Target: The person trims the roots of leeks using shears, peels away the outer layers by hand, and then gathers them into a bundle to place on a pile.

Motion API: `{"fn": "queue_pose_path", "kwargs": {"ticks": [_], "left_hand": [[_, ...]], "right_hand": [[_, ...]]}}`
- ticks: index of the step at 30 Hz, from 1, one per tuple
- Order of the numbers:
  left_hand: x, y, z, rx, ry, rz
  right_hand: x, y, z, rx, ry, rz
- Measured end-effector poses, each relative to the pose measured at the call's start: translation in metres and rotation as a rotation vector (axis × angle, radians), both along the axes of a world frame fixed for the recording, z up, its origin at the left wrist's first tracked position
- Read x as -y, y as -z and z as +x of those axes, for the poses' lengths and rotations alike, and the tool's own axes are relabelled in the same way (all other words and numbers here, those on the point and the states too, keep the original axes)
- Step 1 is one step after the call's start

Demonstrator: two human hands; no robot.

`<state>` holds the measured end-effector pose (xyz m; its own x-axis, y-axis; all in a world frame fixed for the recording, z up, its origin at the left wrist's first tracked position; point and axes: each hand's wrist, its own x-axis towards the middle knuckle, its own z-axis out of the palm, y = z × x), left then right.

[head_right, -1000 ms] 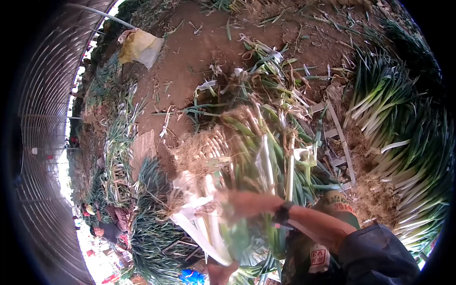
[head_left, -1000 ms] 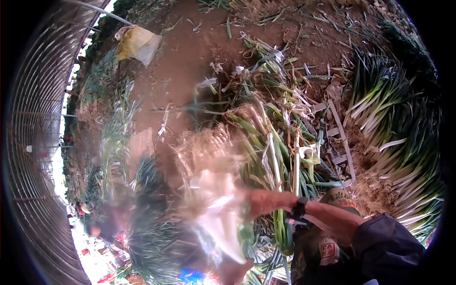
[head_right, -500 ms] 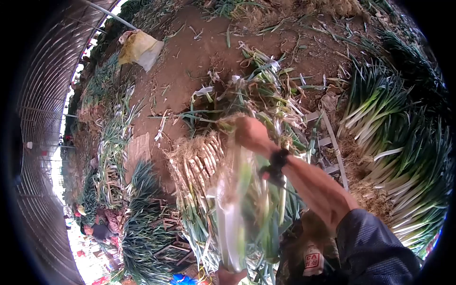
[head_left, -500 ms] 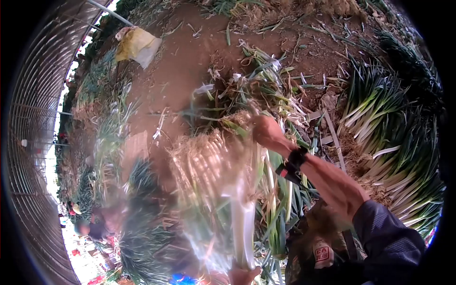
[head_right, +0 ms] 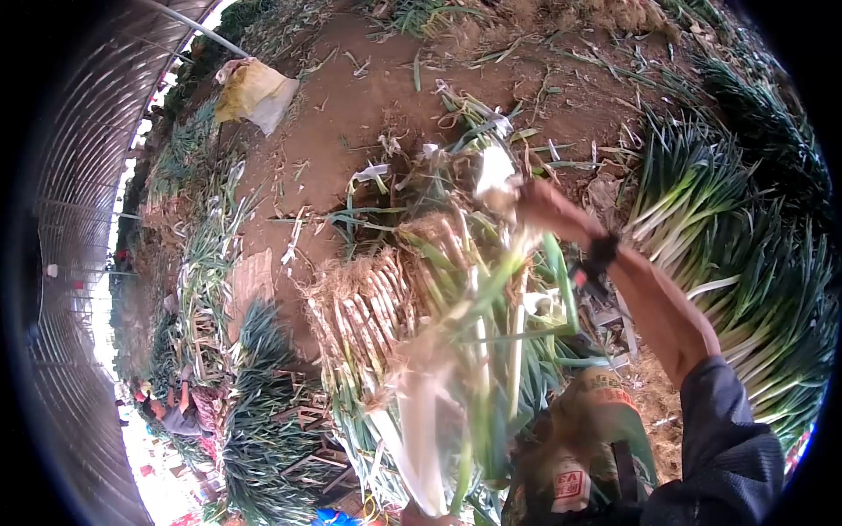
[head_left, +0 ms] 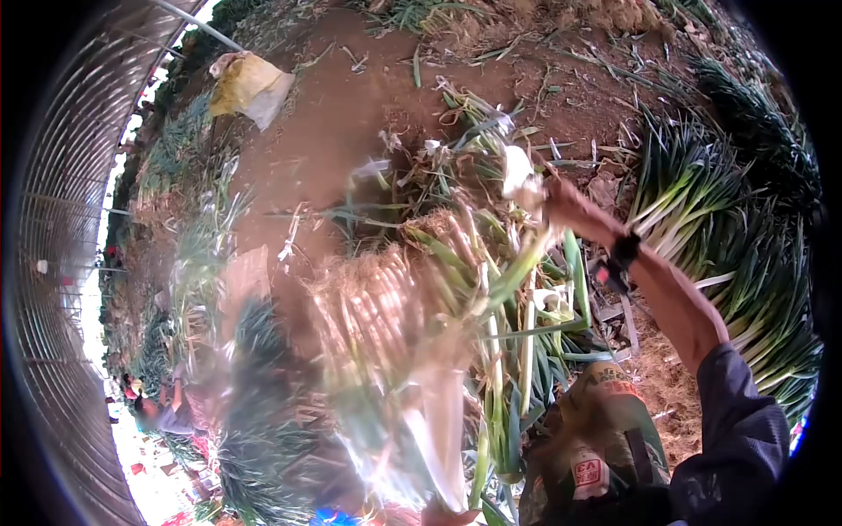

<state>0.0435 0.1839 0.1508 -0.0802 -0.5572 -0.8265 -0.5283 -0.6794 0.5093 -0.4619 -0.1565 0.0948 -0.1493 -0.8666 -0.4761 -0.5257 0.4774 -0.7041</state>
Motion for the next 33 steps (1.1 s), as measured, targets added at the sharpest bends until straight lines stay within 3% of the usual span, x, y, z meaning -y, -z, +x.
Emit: {"fn": "queue_pose_path", "kwargs": {"ticks": [1,3,5,7,10,11,14,18,22,25,29,31,33], "left_hand": [[0.004,-0.001,-0.002,0.003,-0.004,-0.004],[0.011,-0.002,-0.004,0.007,-0.009,-0.008],[0.014,-0.001,-0.006,0.010,-0.009,-0.006],[0.017,0.001,-0.011,0.008,-0.005,-0.004],[0.020,0.006,-0.018,-0.002,0.001,-0.004],[0.020,0.007,-0.019,-0.007,0.000,-0.005],[0.017,0.011,-0.024,-0.032,-0.006,-0.002],[0.011,0.018,-0.028,-0.071,-0.033,0.012],[0.004,0.024,-0.031,-0.108,-0.058,0.030],[0.005,0.027,-0.035,-0.150,-0.070,0.050],[-0.001,0.030,-0.036,-0.192,-0.079,0.073],[-0.004,0.031,-0.036,-0.218,-0.096,0.090],[-0.009,0.032,-0.035,-0.243,-0.104,0.110]], "right_hand": [[-0.017,0.003,0.005,0.116,-0.059,0.097],[-0.055,0.017,0.032,0.423,-0.239,-0.037],[-0.077,0.045,0.060,0.444,-0.555,-0.656],[-0.086,0.002,0.093,0.307,-0.582,-0.359],[-0.080,-0.019,0.120,0.520,-0.562,-0.062],[-0.079,-0.026,0.134,0.576,-0.548,-0.091],[-0.084,-0.004,0.168,0.796,-0.547,0.140],[-0.114,0.061,0.192,0.949,-0.620,0.107],[-0.113,0.116,0.207,0.917,-0.522,-0.111],[-0.078,0.071,0.186,0.572,-0.139,-0.224],[0.031,-0.048,0.106,0.356,0.240,-0.295],[0.074,-0.106,0.074,0.322,0.334,-0.382],[0.107,-0.130,0.043,0.239,0.214,-0.727]]}}
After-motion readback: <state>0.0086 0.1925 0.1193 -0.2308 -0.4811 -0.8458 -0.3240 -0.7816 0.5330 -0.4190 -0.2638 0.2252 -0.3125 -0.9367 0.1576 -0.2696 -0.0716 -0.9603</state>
